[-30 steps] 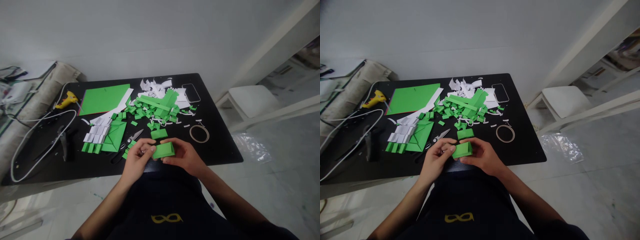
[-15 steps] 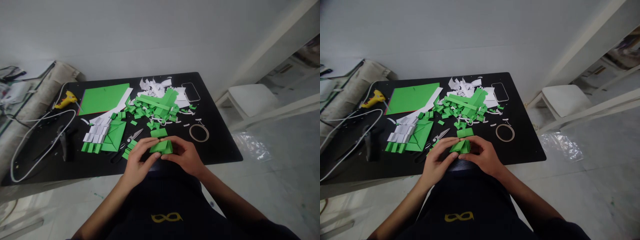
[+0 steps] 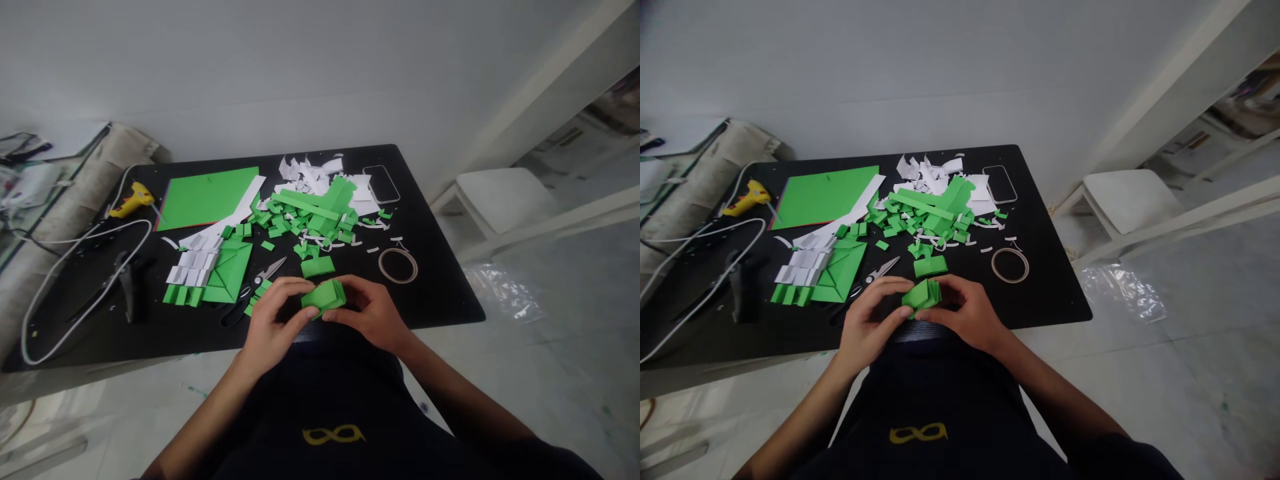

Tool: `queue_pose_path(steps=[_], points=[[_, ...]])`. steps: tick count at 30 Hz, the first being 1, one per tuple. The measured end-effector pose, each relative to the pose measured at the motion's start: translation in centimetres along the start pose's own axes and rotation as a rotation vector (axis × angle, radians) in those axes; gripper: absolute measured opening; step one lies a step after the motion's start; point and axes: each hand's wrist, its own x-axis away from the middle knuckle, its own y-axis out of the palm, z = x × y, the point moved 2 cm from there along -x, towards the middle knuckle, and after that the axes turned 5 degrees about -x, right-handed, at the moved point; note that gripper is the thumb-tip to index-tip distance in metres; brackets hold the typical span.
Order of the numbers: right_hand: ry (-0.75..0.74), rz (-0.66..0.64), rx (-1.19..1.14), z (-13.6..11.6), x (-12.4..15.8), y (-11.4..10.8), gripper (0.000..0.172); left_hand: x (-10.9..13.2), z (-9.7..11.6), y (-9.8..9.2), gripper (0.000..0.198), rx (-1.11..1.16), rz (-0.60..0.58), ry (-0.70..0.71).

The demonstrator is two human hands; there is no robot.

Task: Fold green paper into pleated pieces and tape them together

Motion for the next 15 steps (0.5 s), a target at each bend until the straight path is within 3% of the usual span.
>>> queue_pose_path(steps=[8,15], points=[[-0.013,0.010,0.031,0.1,0.0,-0.1,0.043,-0.1,-0.4,-0.2,0.020,0.163,0.017,-0.043],[-0.137,-0.096,0.106,-0.5,0.1,-0.2,0.050,-0.4,-0.4,-1.4,0.016,0.193,-0.110,-0.026]])
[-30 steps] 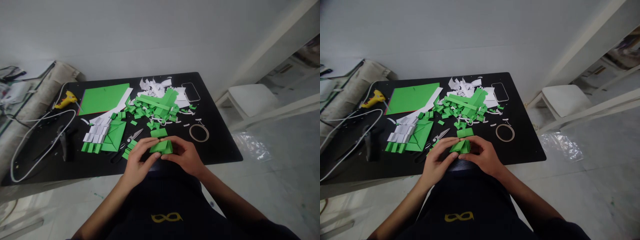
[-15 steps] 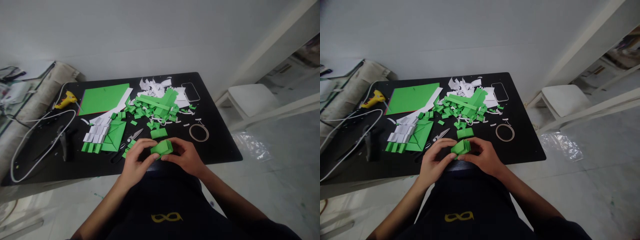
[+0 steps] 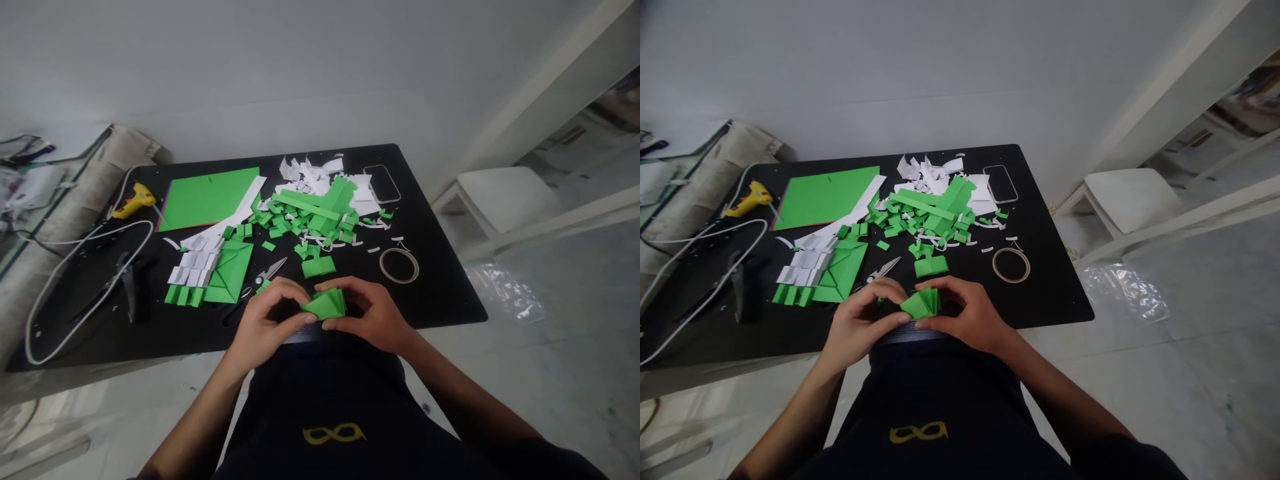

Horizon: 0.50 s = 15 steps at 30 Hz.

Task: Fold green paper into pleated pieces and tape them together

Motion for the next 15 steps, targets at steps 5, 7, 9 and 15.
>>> queue_pose_path(steps=[5,7,9,15], points=[[-0.211,-0.130,0.050,-0.4,0.0,-0.3,0.051,-0.9,0.7,-0.6,0.014,-0.003,-0.114,0.154],[-0.243,-0.184,0.059,-0.6,0.0,-0.3,0.055,-1.0,0.8,-0.8,0.014,0.006,-0.144,0.206],[-0.229,-0.238,0.042,-0.8,-0.1,-0.3,0.057,-1.0,0.8,-0.9,0.013,0.034,-0.168,0.215],[-0.098,-0.174,-0.055,-1.2,-0.2,-0.2,0.045,-0.1,-0.3,-0.1,0.013,0.279,-0.069,-0.077]])
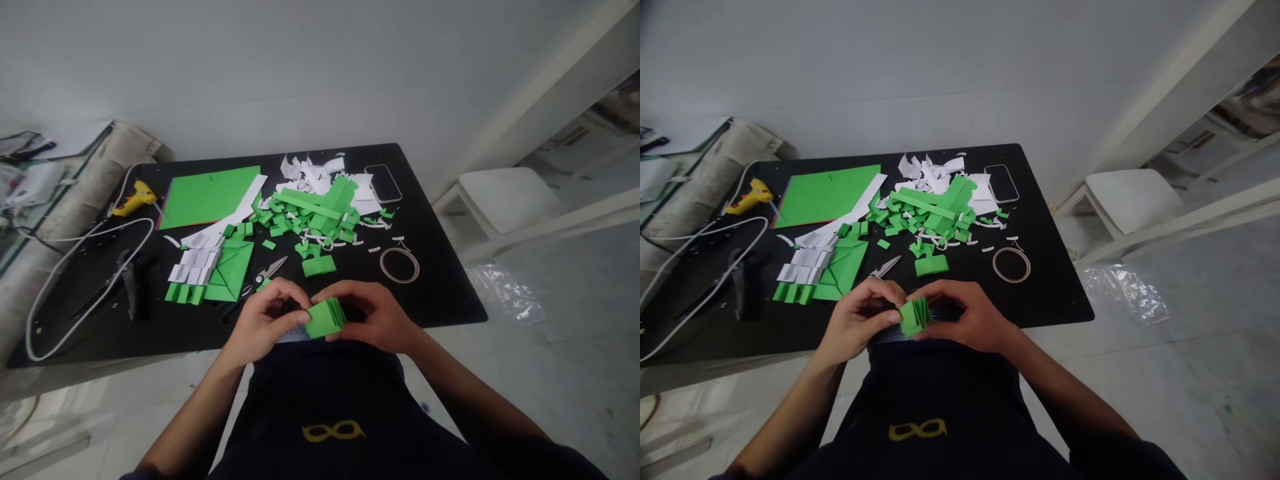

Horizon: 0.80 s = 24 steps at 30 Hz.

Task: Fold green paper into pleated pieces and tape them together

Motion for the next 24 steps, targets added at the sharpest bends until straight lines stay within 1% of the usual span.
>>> queue_pose_path(steps=[2,4,6,8,10,12,15,17,21,24], points=[[0.036,0.057,-0.031,0.1,0.0,0.3,0.038,0.2,-0.2,0.6,0.011,0.052,0.064,-0.027],[0.065,0.123,-0.064,0.3,0.1,0.7,0.035,0.2,-0.1,1.3,0.007,0.038,0.093,-0.005],[0.084,0.197,-0.084,0.6,0.3,1.0,0.032,0.3,0.0,1.7,0.005,-0.016,0.090,0.027],[0.095,0.247,-0.085,0.8,0.4,1.3,0.028,0.4,-0.1,1.9,0.013,-0.075,0.076,0.049],[0.089,0.249,-0.069,0.8,0.5,1.5,0.024,0.5,-0.4,1.8,0.020,-0.137,0.076,0.062],[0.071,0.227,-0.060,0.8,0.4,1.6,0.024,0.5,-0.6,1.7,0.023,-0.202,0.089,0.075],[0.051,0.210,-0.064,0.8,0.3,1.6,0.033,0.5,-0.8,1.6,0.021,-0.251,0.100,0.090],[0.058,0.221,-0.067,0.9,0.2,1.6,0.035,0.4,-0.8,1.6,0.021,-0.237,0.103,0.078],[0.086,0.225,-0.063,1.2,0.1,1.3,0.027,0.3,-0.8,1.7,0.026,-0.161,0.097,0.008],[0.088,0.199,-0.049,1.0,0.1,0.9,0.024,0.4,-0.6,1.7,0.025,-0.065,0.083,-0.025]])
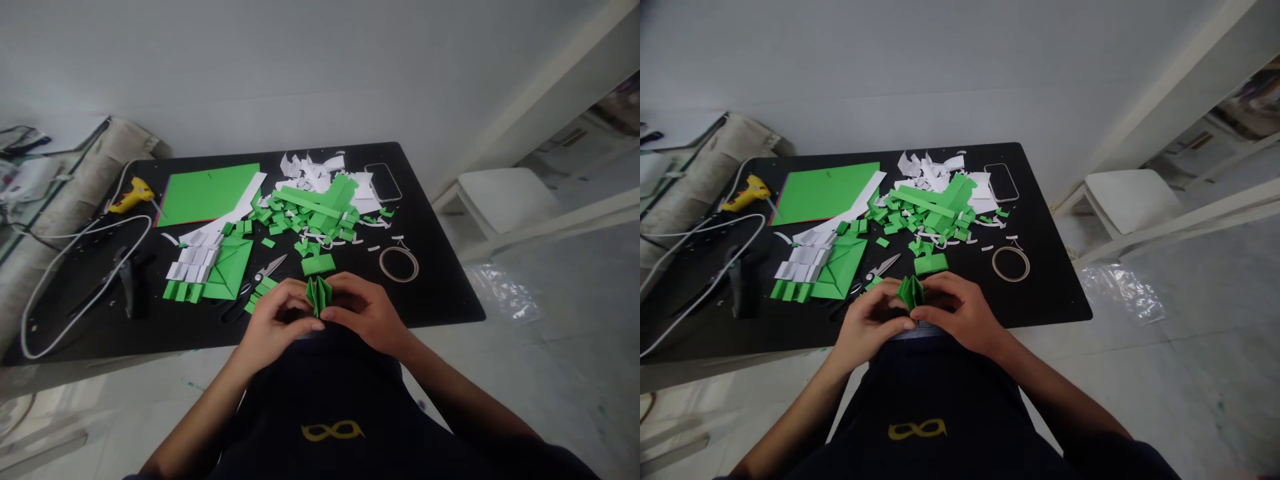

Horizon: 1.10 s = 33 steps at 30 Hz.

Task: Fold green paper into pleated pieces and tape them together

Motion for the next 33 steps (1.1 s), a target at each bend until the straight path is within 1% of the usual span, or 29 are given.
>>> queue_pose_path(steps=[3,5,7,9,11,13,14,17,20,22,24,28,33], points=[[-0.002,-0.034,0.037,-0.5,0.0,-0.3,0.016,0.2,0.3,-0.3,0.018,0.033,0.025,0.002],[-0.057,-0.063,0.089,-0.9,0.0,-0.5,0.018,0.2,0.5,-0.7,0.017,-0.048,0.045,0.039],[-0.169,-0.089,0.183,-1.0,0.0,-0.7,0.023,0.1,0.6,-1.0,0.016,-0.160,0.019,0.123],[-0.315,-0.107,0.335,-0.6,0.1,-1.1,0.030,-0.1,0.2,-1.1,0.017,-0.288,-0.021,0.229],[-0.454,-0.130,0.524,0.2,0.4,-1.6,0.037,0.0,-0.7,-1.0,0.022,-0.450,-0.027,0.315],[-0.519,-0.192,0.699,1.6,0.8,-2.4,0.038,0.2,-1.9,-0.8,0.026,-0.615,-0.034,0.359],[-0.518,-0.240,0.777,2.4,1.0,-2.8,0.038,0.4,-2.6,-0.6,0.026,-0.688,-0.046,0.363],[-0.504,-0.321,0.943,4.4,1.9,-3.9,0.045,1.1,-4.2,0.0,0.031,-0.848,-0.125,0.339],[-0.485,-0.358,0.979,5.1,2.6,-4.4,0.047,1.8,-4.6,0.3,0.042,-0.925,-0.210,0.346],[-0.473,-0.344,0.961,5.0,2.8,-4.1,0.047,2.1,-4.3,0.3,0.045,-0.954,-0.250,0.342],[-0.457,-0.304,0.942,4.8,2.9,-3.6,0.042,2.3,-4.0,0.4,0.045,-0.975,-0.266,0.315],[-0.457,-0.231,0.980,5.0,3.0,-2.3,0.027,2.9,-3.7,1.0,0.040,-0.956,-0.250,0.286],[-0.434,-0.186,0.969,5.7,2.9,-2.1,0.022,3.4,-4.2,1.4,0.049,-0.846,-0.223,0.249]])
